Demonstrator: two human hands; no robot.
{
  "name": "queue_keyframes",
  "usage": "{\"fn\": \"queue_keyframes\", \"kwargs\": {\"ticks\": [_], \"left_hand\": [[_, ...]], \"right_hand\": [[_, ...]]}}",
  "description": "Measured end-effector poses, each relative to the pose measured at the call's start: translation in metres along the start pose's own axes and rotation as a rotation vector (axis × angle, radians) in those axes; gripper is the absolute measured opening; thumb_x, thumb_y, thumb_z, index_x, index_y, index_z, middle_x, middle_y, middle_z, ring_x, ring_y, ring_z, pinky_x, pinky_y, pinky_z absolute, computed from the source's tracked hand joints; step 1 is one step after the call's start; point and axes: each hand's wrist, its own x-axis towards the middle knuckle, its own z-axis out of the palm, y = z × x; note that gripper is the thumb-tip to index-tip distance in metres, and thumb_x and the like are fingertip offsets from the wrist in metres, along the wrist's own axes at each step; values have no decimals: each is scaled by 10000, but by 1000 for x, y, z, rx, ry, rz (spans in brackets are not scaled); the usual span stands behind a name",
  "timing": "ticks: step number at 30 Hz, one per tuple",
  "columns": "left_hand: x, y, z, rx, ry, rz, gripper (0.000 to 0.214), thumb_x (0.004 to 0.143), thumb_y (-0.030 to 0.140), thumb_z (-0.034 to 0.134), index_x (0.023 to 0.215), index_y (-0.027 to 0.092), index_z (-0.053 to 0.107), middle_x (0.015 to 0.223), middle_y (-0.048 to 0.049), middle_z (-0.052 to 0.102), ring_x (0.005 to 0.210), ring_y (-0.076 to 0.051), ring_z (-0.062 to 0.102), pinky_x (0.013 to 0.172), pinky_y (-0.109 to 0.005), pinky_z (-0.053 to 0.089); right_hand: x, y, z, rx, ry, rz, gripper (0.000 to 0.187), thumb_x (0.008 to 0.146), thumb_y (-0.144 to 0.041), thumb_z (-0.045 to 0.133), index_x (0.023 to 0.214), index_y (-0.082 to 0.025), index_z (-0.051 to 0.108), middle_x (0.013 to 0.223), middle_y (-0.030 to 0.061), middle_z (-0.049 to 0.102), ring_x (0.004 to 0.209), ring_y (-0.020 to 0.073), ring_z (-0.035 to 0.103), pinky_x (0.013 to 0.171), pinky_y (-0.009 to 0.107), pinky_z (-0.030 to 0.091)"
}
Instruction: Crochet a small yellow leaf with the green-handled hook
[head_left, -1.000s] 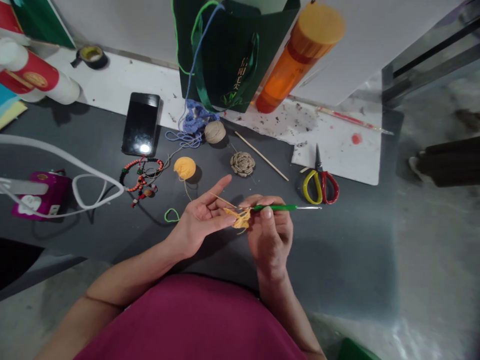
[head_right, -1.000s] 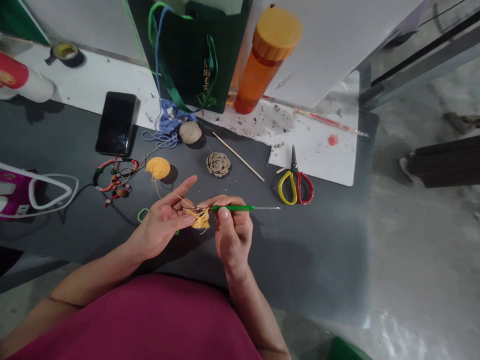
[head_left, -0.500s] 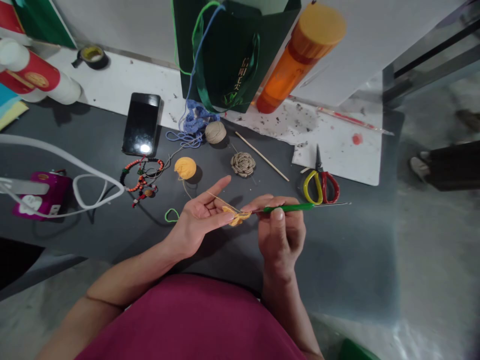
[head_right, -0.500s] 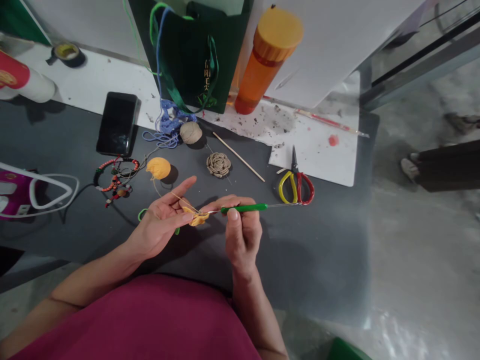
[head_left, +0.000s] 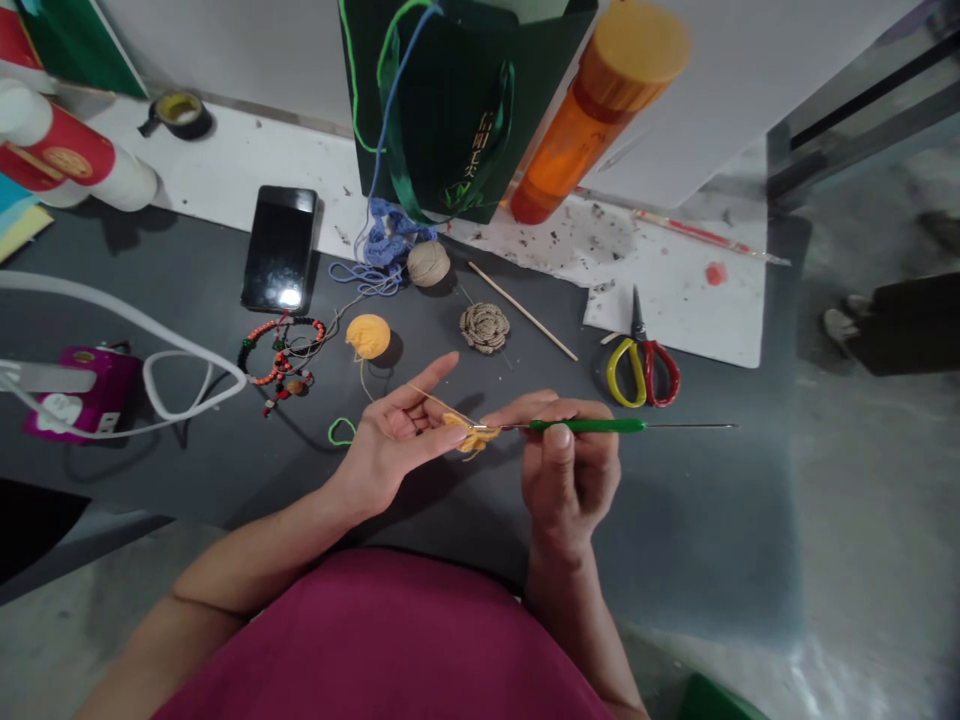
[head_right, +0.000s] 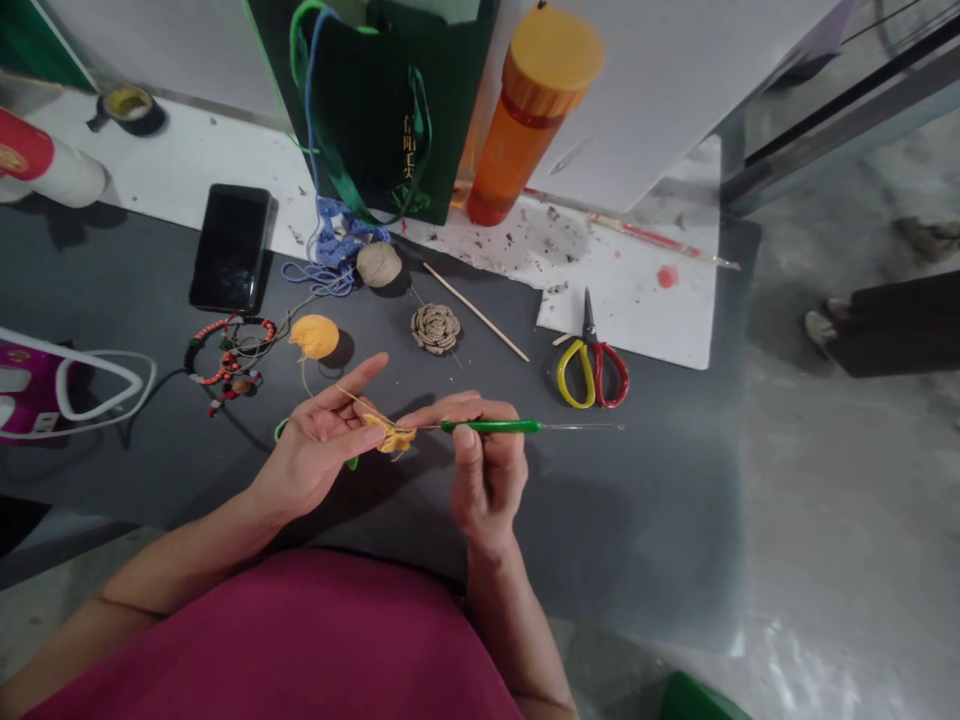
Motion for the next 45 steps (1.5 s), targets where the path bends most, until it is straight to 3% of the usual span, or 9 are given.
{"fn": "queue_keyframes", "kwargs": {"ticks": [9,14,19,25,30,33,39,45], "left_hand": [[1,-1,0,62,21,41,700,725,250,923,1388,227,699,757,15,747,724,-124,668,770,-269,552],[-2,1,1,248,72,162,670,775,261,889,1412,234,682,825,-8,796,794,-167,708,834,-304,563],[-9,-2,2,486,213,363,611,762,160,869,1331,337,735,853,11,817,911,-224,686,894,-347,543],[-12,-3,4,537,234,445,529,778,144,844,1258,351,768,869,9,811,854,-206,668,870,-342,525],[-4,-3,3,269,95,281,668,793,287,868,1427,329,662,834,26,730,754,-130,607,803,-284,528],[1,-3,3,43,15,130,710,756,269,893,1426,313,661,811,50,681,717,-83,576,755,-237,501],[2,1,2,-178,-72,-91,829,719,180,909,1482,281,601,771,61,693,745,-86,610,775,-239,478],[4,-1,1,-313,-111,-220,1003,697,159,919,1578,286,455,700,96,662,703,-95,607,703,-241,442]], "right_hand": [[2,-4,0,-53,-43,-85,95,1048,-284,512,1061,-274,605,825,11,776,841,210,751,749,402,585],[2,-6,-2,-155,-112,-186,144,1038,-231,515,1122,-286,617,876,17,796,816,202,753,722,397,600],[-3,-2,0,-213,-116,-257,237,992,-146,554,1160,-291,636,955,26,820,829,213,747,721,416,590],[-10,-1,6,-346,-76,-330,315,962,-156,625,1210,-348,650,986,-12,836,779,211,752,722,413,585],[-11,0,7,-455,-92,-443,370,925,-149,698,1228,-361,689,1065,-31,850,837,207,772,727,399,582],[-10,4,6,-460,-124,-498,422,906,-123,726,1252,-362,698,1110,-31,847,899,192,771,734,377,583],[-11,8,7,-451,-81,-499,445,880,-124,758,1242,-378,713,1133,-31,843,845,197,773,687,385,584],[-14,8,16,-239,44,-401,274,973,-177,627,1213,-298,678,993,22,851,754,221,805,626,395,598]]}}
